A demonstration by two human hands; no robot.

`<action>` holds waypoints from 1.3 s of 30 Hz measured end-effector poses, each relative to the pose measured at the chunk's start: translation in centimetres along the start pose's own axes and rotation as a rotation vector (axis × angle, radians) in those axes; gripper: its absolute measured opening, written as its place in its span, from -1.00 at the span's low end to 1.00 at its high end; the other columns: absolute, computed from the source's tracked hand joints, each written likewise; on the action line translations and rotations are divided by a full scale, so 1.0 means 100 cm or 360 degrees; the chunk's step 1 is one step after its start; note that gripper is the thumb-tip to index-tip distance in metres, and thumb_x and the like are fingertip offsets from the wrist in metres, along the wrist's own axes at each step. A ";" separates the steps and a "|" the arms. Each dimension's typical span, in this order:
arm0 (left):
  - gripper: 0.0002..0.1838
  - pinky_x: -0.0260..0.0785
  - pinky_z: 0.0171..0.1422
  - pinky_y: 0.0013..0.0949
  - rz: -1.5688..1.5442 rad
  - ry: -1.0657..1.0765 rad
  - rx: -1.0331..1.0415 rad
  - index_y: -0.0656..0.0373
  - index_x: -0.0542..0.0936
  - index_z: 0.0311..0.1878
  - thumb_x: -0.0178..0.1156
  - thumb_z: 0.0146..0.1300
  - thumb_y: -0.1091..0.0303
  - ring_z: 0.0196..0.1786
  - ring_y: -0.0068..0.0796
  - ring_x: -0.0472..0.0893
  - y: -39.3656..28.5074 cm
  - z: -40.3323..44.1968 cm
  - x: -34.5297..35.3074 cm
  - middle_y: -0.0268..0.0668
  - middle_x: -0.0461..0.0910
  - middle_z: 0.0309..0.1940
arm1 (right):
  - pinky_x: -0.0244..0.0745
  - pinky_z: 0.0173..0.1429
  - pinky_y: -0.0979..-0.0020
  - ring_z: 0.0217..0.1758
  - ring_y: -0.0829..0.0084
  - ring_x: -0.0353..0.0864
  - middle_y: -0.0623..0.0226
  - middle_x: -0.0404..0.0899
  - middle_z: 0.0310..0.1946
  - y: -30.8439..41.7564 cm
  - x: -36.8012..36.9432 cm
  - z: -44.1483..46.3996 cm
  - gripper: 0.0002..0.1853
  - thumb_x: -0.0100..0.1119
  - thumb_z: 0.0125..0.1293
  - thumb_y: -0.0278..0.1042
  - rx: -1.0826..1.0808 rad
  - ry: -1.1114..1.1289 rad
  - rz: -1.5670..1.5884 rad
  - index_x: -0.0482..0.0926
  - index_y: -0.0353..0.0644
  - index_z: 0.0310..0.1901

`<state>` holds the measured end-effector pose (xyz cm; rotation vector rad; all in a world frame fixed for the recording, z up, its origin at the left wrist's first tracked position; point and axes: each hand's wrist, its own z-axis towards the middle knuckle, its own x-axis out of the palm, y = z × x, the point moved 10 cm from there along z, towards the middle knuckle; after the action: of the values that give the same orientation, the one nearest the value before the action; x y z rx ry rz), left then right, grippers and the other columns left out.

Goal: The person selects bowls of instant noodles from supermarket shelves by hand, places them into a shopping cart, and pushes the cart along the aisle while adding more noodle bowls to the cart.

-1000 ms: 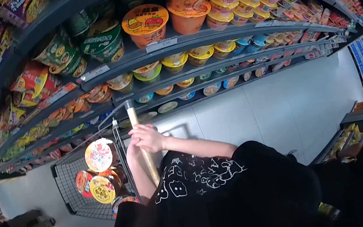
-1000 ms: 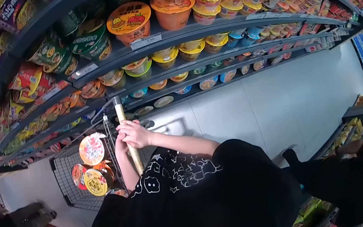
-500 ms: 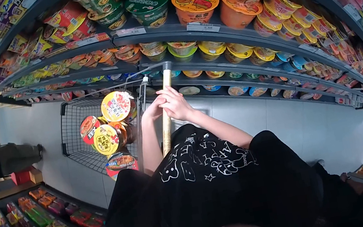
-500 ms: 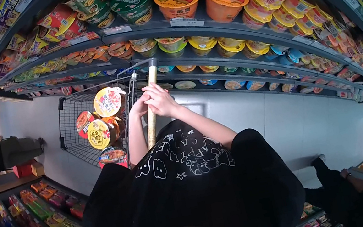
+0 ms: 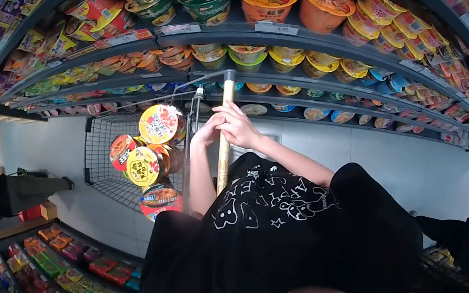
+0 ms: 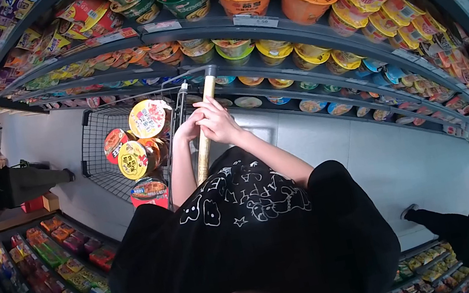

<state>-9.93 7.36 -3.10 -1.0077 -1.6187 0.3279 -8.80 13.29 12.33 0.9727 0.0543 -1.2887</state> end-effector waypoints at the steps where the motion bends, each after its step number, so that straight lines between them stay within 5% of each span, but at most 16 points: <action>1: -0.69 0.25 0.00 -0.49 0.0024 0.0008 0.0003 0.09 0.42 -0.12 0.14 0.04 0.26 -0.12 -0.60 0.40 -0.002 -0.002 0.002 -0.42 0.43 -0.22 | -0.03 0.25 0.04 0.05 0.20 0.31 0.22 0.43 -0.26 0.001 0.000 0.001 -0.84 0.01 -0.11 -0.47 0.0006 0.0006 -0.0012 0.46 -0.27 -0.42; 7: -0.63 0.25 0.01 -0.48 0.0029 0.0058 0.0017 0.10 0.39 -0.05 0.13 0.05 0.25 -0.10 -0.60 0.40 -0.007 -0.004 0.003 -0.41 0.42 -0.18 | -0.04 0.26 0.06 0.04 0.24 0.33 0.27 0.46 -0.29 0.004 -0.001 0.006 -0.86 0.03 -0.12 -0.48 0.0032 -0.0013 0.0002 0.49 -0.25 -0.44; 10: -0.58 0.27 0.00 -0.47 0.0310 -0.0031 0.0046 0.15 0.35 0.00 0.12 0.03 0.30 -0.12 -0.55 0.43 -0.020 -0.007 0.020 -0.35 0.43 -0.15 | 0.19 0.15 0.17 -0.10 0.28 0.46 0.30 0.53 -0.40 -0.009 -0.024 0.013 -0.90 0.02 -0.11 -0.56 0.0166 -0.0125 0.0473 0.54 -0.18 -0.60; 12: -0.58 0.29 -0.01 -0.47 0.0456 0.0017 0.0060 0.21 0.35 -0.01 0.11 0.02 0.33 -0.12 -0.53 0.46 -0.032 -0.007 0.045 -0.28 0.47 -0.18 | 0.34 -0.01 0.36 -0.13 0.32 0.47 0.28 0.54 -0.39 -0.027 -0.093 0.019 -0.88 -0.02 -0.07 -0.62 0.0301 -0.0560 0.0402 0.53 -0.23 -0.59; 15: -0.61 0.30 -0.07 -0.48 0.0666 -0.0102 0.0128 0.26 0.38 -0.06 0.09 0.05 0.28 -0.14 -0.54 0.47 -0.038 -0.013 0.052 -0.26 0.50 -0.25 | 0.30 -0.02 0.36 -0.19 0.35 0.46 0.24 0.49 -0.35 -0.033 -0.224 0.021 -0.88 -0.03 0.03 -0.59 0.0376 -0.1287 -0.0260 0.48 -0.30 -0.36; 17: -0.64 0.29 -0.12 -0.50 0.1015 -0.0467 0.0130 0.27 0.41 -0.11 0.08 0.07 0.24 -0.16 -0.54 0.49 -0.041 -0.019 0.044 -0.28 0.51 -0.30 | 0.28 -0.03 0.37 -0.17 0.27 0.40 0.13 0.37 -0.17 -0.047 -0.286 0.017 -0.67 0.08 0.03 -0.52 0.0463 -0.1665 -0.0141 0.33 -0.38 -0.13; 18: -0.73 0.25 -0.30 -0.56 0.0881 -0.0560 0.0317 0.26 0.45 -0.27 0.09 0.06 0.24 -0.39 -0.66 0.42 -0.045 -0.020 0.049 -0.36 0.49 -0.45 | 0.25 0.01 0.35 -0.10 0.23 0.36 0.06 0.32 -0.12 -0.040 -0.310 0.026 -0.57 0.14 0.01 -0.44 0.0496 -0.1647 -0.0513 0.28 -0.41 -0.08; 19: -0.73 0.25 -0.30 -0.56 0.0881 -0.0556 0.0310 0.26 0.45 -0.27 0.09 0.06 0.24 -0.39 -0.66 0.42 -0.043 -0.020 0.049 -0.36 0.49 -0.45 | 0.21 0.06 0.34 -0.04 0.18 0.32 -0.01 0.27 -0.06 -0.036 -0.327 0.034 -0.46 0.20 -0.01 -0.36 0.0526 -0.1613 -0.0886 0.23 -0.44 -0.02; 22: -0.71 0.25 -0.35 -0.56 0.1065 -0.0603 0.0266 0.27 0.45 -0.27 0.06 0.07 0.22 -0.44 -0.65 0.40 -0.041 -0.015 0.038 -0.35 0.48 -0.48 | 0.12 0.14 0.27 0.06 0.08 0.23 -0.13 0.21 -0.02 -0.085 -0.350 0.048 -0.20 0.32 -0.13 -0.17 0.0433 -0.1566 -0.0839 0.14 -0.54 0.03; 23: -0.70 0.24 -0.35 -0.56 0.1093 -0.0596 0.0253 0.27 0.45 -0.26 0.07 0.06 0.21 -0.45 -0.64 0.39 -0.039 -0.013 0.034 -0.37 0.46 -0.50 | 0.28 0.03 0.35 -0.06 0.24 0.39 -0.04 0.34 -0.11 -0.093 -0.350 0.052 -0.23 0.38 -0.19 -0.24 0.0543 -0.1529 -0.1018 0.17 -0.50 -0.02; 28: -0.72 0.22 -0.36 -0.56 0.1007 -0.0523 0.0289 0.26 0.44 -0.27 0.06 0.08 0.22 -0.47 -0.66 0.34 -0.043 -0.016 0.047 -0.43 0.39 -0.53 | 0.33 -0.03 0.25 -0.06 -0.03 0.38 -0.21 0.35 -0.16 -0.083 -0.340 0.069 0.22 0.36 -0.48 0.27 0.0784 -0.1546 -0.1310 -0.01 -0.63 0.03; 31: -0.68 0.24 -0.27 -0.57 0.0968 -0.0488 0.0265 0.28 0.43 -0.24 0.08 0.10 0.18 -0.40 -0.66 0.38 -0.041 -0.015 0.047 -0.39 0.43 -0.47 | 0.26 0.06 0.26 -0.01 0.00 0.34 -0.21 0.28 -0.09 -0.083 -0.342 0.064 0.19 0.41 -0.44 0.15 0.0858 -0.1645 -0.1297 -0.05 -0.58 0.08; 34: -0.68 0.23 -0.26 -0.56 0.0980 -0.0467 0.0281 0.28 0.43 -0.25 0.08 0.11 0.17 -0.38 -0.66 0.37 -0.039 -0.011 0.042 -0.39 0.44 -0.47 | 0.03 0.23 0.33 0.16 0.17 0.13 -0.10 0.09 0.07 -0.078 -0.334 0.048 0.10 0.46 -0.40 -0.12 0.0478 -0.1750 -0.0758 -0.06 -0.42 0.13; 36: -0.69 0.19 -0.28 -0.55 0.1059 -0.0491 0.0325 0.27 0.45 -0.27 0.09 0.10 0.18 -0.40 -0.66 0.34 -0.040 -0.011 0.039 -0.41 0.42 -0.50 | 0.06 0.20 0.33 0.12 0.23 0.14 0.01 0.09 0.05 -0.050 -0.321 0.039 0.09 0.46 -0.42 -0.17 0.0366 -0.1715 -0.0625 -0.07 -0.38 0.12; 39: -0.57 0.24 -0.01 -0.38 0.1771 -0.0930 0.0522 0.26 0.40 -0.12 0.16 -0.01 0.17 -0.18 -0.32 0.46 -0.074 -0.031 0.051 -0.20 0.47 -0.31 | 0.04 0.22 0.33 0.16 0.33 0.08 0.13 0.04 0.08 -0.033 -0.283 0.012 0.12 0.47 -0.40 -0.25 0.0488 -0.1602 -0.0045 -0.17 -0.29 0.15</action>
<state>-10.24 5.89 6.26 -1.5566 -1.2460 1.7004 -21.50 34.64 26.32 0.4763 -0.9269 -1.7139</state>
